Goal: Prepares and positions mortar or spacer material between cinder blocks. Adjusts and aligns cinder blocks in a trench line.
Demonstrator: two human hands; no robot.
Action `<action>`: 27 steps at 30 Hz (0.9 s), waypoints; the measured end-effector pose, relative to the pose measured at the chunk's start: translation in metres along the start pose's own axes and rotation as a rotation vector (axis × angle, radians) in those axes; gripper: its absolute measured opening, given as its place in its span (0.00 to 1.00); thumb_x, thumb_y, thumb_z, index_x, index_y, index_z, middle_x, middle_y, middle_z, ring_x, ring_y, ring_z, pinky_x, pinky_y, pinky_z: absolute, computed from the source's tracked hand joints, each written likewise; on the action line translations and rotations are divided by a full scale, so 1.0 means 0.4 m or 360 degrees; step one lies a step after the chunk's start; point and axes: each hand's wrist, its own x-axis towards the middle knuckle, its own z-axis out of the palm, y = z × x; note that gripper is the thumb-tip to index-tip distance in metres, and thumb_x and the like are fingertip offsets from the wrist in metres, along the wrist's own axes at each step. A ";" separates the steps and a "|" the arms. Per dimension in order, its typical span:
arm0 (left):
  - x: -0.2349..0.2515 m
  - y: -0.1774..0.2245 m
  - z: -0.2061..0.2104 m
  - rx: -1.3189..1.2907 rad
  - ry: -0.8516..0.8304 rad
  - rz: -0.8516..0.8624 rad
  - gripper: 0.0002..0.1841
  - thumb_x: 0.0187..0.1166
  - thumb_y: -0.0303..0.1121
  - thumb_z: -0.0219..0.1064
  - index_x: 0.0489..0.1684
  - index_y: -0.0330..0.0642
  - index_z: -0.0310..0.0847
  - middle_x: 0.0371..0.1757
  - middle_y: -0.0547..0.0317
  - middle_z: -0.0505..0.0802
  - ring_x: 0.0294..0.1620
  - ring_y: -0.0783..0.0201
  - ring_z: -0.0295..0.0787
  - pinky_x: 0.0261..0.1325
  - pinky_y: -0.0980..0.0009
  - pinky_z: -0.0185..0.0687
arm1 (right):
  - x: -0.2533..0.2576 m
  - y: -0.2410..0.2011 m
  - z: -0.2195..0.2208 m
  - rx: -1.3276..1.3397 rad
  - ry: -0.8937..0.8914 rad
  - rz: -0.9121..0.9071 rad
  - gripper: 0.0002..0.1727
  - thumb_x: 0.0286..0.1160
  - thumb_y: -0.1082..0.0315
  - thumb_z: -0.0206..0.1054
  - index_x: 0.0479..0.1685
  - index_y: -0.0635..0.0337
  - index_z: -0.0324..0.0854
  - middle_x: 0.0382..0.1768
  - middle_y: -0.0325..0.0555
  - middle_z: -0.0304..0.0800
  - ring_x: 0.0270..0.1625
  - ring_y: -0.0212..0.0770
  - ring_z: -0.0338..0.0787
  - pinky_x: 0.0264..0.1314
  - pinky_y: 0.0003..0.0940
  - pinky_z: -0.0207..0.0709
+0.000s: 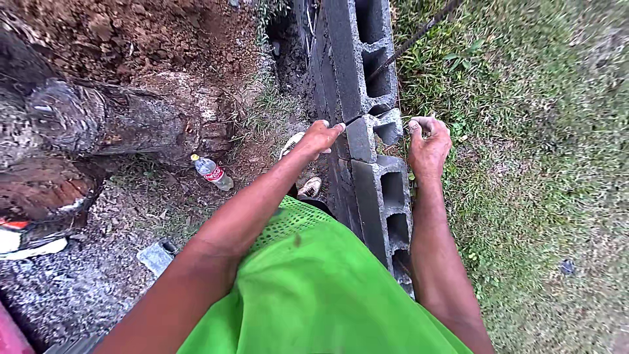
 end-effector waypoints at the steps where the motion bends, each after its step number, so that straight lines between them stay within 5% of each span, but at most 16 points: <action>1: 0.005 -0.010 -0.018 -0.0015 0.0034 -0.0003 0.31 0.88 0.51 0.62 0.79 0.35 0.71 0.71 0.36 0.83 0.64 0.45 0.89 0.64 0.48 0.87 | 0.003 -0.005 0.000 0.0043 -0.0040 0.0023 0.17 0.87 0.55 0.62 0.57 0.53 0.91 0.59 0.48 0.92 0.69 0.51 0.84 0.77 0.53 0.69; 6: 0.013 -0.035 -0.023 -0.0105 0.0005 0.0059 0.21 0.91 0.43 0.59 0.69 0.35 0.80 0.65 0.39 0.87 0.59 0.50 0.90 0.62 0.53 0.87 | 0.042 0.009 0.007 0.0387 -0.0404 0.0206 0.30 0.82 0.49 0.69 0.77 0.57 0.77 0.69 0.52 0.88 0.71 0.47 0.87 0.76 0.51 0.78; 11: 0.065 -0.093 0.065 -0.0388 -0.0125 0.0043 0.29 0.87 0.47 0.66 0.79 0.35 0.73 0.75 0.40 0.83 0.70 0.48 0.85 0.71 0.50 0.82 | 0.076 0.022 0.008 0.0557 -0.0677 0.0303 0.42 0.74 0.52 0.76 0.87 0.57 0.63 0.73 0.57 0.83 0.71 0.52 0.87 0.71 0.53 0.81; 16: 0.074 -0.106 0.126 -0.0597 -0.0202 -0.0017 0.37 0.86 0.52 0.64 0.88 0.37 0.62 0.84 0.39 0.75 0.81 0.43 0.75 0.79 0.45 0.74 | 0.069 -0.006 0.006 0.0469 -0.0832 0.0427 0.41 0.72 0.57 0.79 0.86 0.52 0.65 0.71 0.57 0.85 0.65 0.56 0.89 0.65 0.59 0.83; 27: 0.196 -0.148 0.151 -0.0814 -0.0117 -0.0185 0.30 0.89 0.48 0.61 0.84 0.39 0.68 0.82 0.42 0.78 0.78 0.46 0.78 0.75 0.45 0.77 | 0.076 -0.028 0.019 0.0261 -0.0794 0.0558 0.32 0.72 0.57 0.79 0.76 0.52 0.73 0.61 0.57 0.90 0.52 0.58 0.92 0.51 0.62 0.84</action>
